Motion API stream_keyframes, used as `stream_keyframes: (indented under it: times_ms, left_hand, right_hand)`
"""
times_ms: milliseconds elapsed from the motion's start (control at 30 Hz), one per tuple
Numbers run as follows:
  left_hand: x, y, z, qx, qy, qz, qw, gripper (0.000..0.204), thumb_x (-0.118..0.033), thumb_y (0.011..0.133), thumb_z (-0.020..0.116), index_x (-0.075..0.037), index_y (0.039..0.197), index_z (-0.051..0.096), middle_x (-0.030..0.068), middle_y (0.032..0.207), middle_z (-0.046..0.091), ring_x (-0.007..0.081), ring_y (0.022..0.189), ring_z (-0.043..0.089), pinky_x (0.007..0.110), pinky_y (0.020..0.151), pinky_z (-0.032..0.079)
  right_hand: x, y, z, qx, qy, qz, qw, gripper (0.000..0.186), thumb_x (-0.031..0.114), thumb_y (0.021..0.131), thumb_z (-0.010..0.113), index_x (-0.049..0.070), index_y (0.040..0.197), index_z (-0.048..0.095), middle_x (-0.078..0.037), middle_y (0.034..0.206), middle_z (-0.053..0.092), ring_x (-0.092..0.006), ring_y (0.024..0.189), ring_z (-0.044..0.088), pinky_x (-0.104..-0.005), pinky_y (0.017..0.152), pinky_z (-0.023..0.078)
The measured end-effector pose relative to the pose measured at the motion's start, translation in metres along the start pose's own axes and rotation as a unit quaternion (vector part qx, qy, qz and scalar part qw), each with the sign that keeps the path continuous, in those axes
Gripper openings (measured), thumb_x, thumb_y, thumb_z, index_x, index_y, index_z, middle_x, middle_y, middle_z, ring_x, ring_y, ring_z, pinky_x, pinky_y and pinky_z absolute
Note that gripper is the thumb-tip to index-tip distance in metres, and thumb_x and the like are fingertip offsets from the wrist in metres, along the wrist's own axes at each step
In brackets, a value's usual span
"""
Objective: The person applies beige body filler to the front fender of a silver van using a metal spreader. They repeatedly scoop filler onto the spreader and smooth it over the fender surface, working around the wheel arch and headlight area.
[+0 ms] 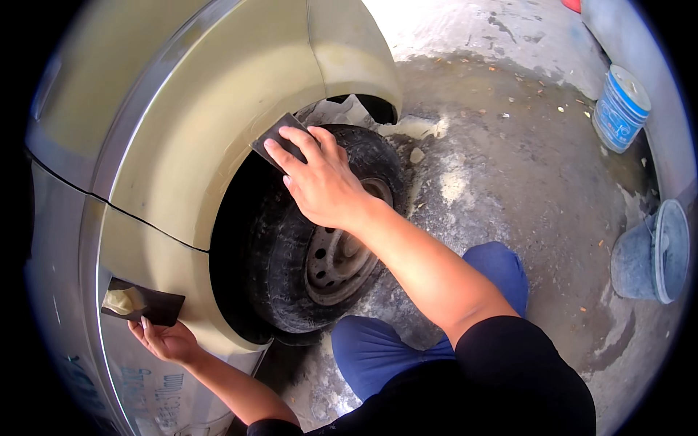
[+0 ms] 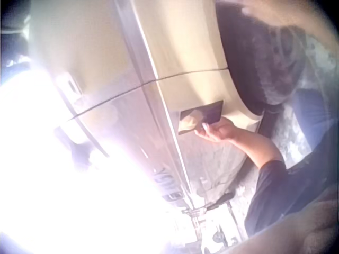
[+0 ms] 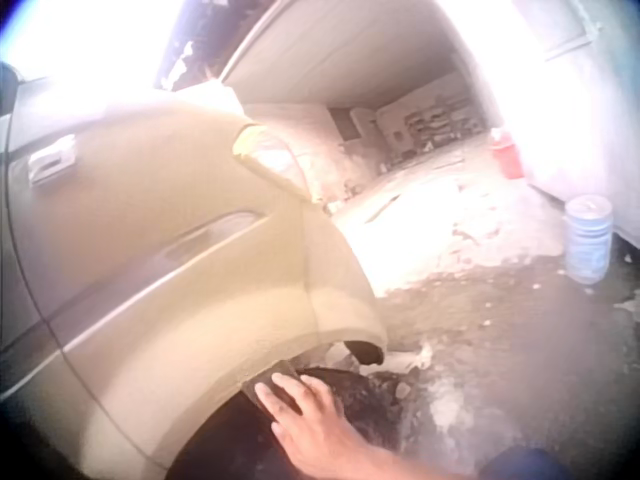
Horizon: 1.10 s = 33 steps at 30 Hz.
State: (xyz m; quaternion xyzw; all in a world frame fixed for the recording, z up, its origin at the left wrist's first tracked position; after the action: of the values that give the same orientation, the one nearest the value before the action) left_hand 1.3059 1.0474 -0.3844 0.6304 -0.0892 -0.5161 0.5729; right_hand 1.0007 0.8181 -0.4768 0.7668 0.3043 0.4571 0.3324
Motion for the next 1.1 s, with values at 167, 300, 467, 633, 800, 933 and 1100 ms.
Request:
stream_keyframes:
  times_ms: [167, 300, 467, 633, 800, 933, 1100]
  left_hand:
    - [-0.001, -0.001, 0.001, 0.004, 0.005, 0.003, 1.000, 0.040, -0.012, 0.095, 0.046, 0.005, 0.131, 0.042, 0.0186, 0.127, 0.054, 0.0257, 0.116, 0.055, 0.039, 0.104, 0.042]
    - [-0.001, -0.002, 0.002, -0.006, 0.015, 0.003, 1.000, 0.040, -0.011, 0.095, 0.046, 0.005, 0.131, 0.043, 0.0184, 0.126, 0.054, 0.0253, 0.115, 0.055, 0.039, 0.103, 0.042]
    - [-0.003, -0.001, 0.003, -0.007, 0.006, -0.001, 1.000, 0.039, -0.011, 0.094, 0.047, 0.005, 0.130, 0.044, 0.0175, 0.124, 0.055, 0.0246, 0.114, 0.055, 0.038, 0.103, 0.041]
    - [-0.008, -0.002, 0.009, -0.005, -0.010, -0.015, 1.000, 0.038, -0.009, 0.094, 0.048, 0.005, 0.129, 0.044, 0.0168, 0.123, 0.056, 0.0244, 0.113, 0.055, 0.038, 0.103, 0.041]
    - [-0.012, -0.008, 0.025, -0.003, 0.002, -0.041, 0.999, 0.040, -0.010, 0.093, 0.047, 0.006, 0.131, 0.043, 0.0190, 0.125, 0.054, 0.0260, 0.113, 0.055, 0.039, 0.102, 0.043]
    - [-0.026, -0.031, 0.058, 0.010, -0.044, -0.076, 0.996, 0.040, -0.007, 0.093, 0.047, 0.005, 0.130, 0.043, 0.0205, 0.123, 0.055, 0.0280, 0.112, 0.056, 0.041, 0.100, 0.045]
    - [-0.034, -0.075, 0.127, 0.031, -0.065, -0.247, 0.966, 0.044, 0.001, 0.089, 0.054, 0.003, 0.132, 0.045, 0.0154, 0.119, 0.060, 0.0225, 0.109, 0.058, 0.037, 0.100, 0.043]
  right_hand:
    - [-0.005, 0.009, -0.020, -0.030, 0.008, -0.006, 1.000, 0.053, 0.012, 0.088, 0.059, 0.014, 0.140, 0.045, -0.012, 0.143, 0.033, -0.0410, 0.125, 0.034, -0.0551, 0.100, 0.038]
    - [-0.007, 0.016, -0.004, -0.009, -0.004, 0.005, 1.000, 0.055, 0.012, 0.089, 0.059, 0.016, 0.142, 0.043, -0.011, 0.146, 0.028, -0.0410, 0.127, 0.033, -0.0550, 0.101, 0.037]
    - [-0.009, -0.006, -0.005, 0.013, 0.006, 0.009, 1.000, 0.054, 0.012, 0.089, 0.059, 0.016, 0.141, 0.044, -0.010, 0.145, 0.031, -0.0414, 0.128, 0.032, -0.0549, 0.102, 0.036]
    - [0.006, 0.002, -0.010, -0.020, 0.022, -0.005, 1.000, 0.054, 0.013, 0.089, 0.059, 0.016, 0.141, 0.044, -0.011, 0.145, 0.032, -0.0422, 0.128, 0.031, -0.0554, 0.102, 0.036]
    - [0.007, -0.011, 0.006, -0.016, 0.021, 0.002, 1.000, 0.056, 0.013, 0.089, 0.060, 0.017, 0.142, 0.043, -0.013, 0.146, 0.031, -0.0432, 0.128, 0.031, -0.0560, 0.102, 0.036]
    - [0.012, -0.030, -0.010, -0.016, 0.035, 0.005, 0.999, 0.056, 0.011, 0.087, 0.060, 0.016, 0.141, 0.046, -0.013, 0.143, 0.037, -0.0406, 0.126, 0.035, -0.0526, 0.102, 0.037]
    - [0.034, -0.037, -0.060, -0.004, 0.069, -0.030, 0.997, 0.048, 0.011, 0.085, 0.061, 0.008, 0.132, 0.056, -0.014, 0.133, 0.049, -0.0367, 0.115, 0.048, -0.0464, 0.100, 0.040]
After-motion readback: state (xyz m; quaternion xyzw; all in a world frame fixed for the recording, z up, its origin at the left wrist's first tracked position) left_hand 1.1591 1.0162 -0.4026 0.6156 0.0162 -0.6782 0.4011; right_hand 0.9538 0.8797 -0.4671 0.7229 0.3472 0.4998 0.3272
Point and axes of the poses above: each hand's wrist, its own y-axis towards the middle knuckle, its own z-axis out of the palm, x = y × z, the point moved 1 cm from there along y, towards the middle knuckle
